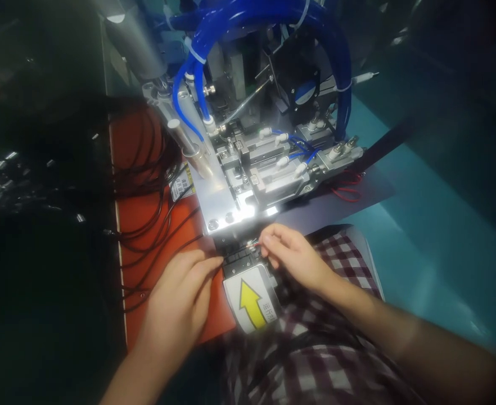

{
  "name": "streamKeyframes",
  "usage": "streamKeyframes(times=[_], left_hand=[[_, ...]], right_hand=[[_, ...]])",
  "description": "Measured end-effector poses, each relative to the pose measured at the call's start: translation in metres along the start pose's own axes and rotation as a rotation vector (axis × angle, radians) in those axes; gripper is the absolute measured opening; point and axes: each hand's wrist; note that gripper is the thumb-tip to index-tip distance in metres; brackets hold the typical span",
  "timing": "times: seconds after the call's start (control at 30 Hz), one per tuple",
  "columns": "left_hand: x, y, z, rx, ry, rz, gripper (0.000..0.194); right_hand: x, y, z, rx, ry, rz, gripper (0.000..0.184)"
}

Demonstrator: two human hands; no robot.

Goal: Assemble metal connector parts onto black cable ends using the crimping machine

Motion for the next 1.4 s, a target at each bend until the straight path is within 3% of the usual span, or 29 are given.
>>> streamKeyframes(times=[0.37,0.63,0.83,1.17,1.33,1.4], left_hand=[[-0.003,-0.003,-0.002,0.009,0.021,0.04,0.021],[-0.004,-0.001,-0.002,0.036,0.038,0.059,0.019],[-0.004,-0.001,-0.001,0.023,0.042,0.045,0.019],[-0.006,-0.004,-0.003,-0.014,0.08,0.103,0.024],[-0.007,-0.008,-0.001,-0.04,0.11,0.152,0.023],[-0.006,-0.009,-0.001,-0.037,0.095,0.147,0.023]], right_hand=[[-0.008,0.008,0.002,0.021,0.071,0.039,0.01],[0.006,0.006,0.0,0.083,-0.151,-0.081,0.011],[0.002,0.002,0.003,-0.03,0.028,0.063,0.015],[0.001,0.017,0.002,0.107,-0.056,-0.026,0.015],[0.003,0.009,0.001,0.031,0.005,-0.018,0.016],[0.002,0.005,-0.004,0.091,-0.079,-0.081,0.015]])
Point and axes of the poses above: each hand's wrist, its own z-axis towards the middle knuckle, its own y-axis out of the palm, x = y × z, and after that the axes turned 10 degrees about z, right-handed
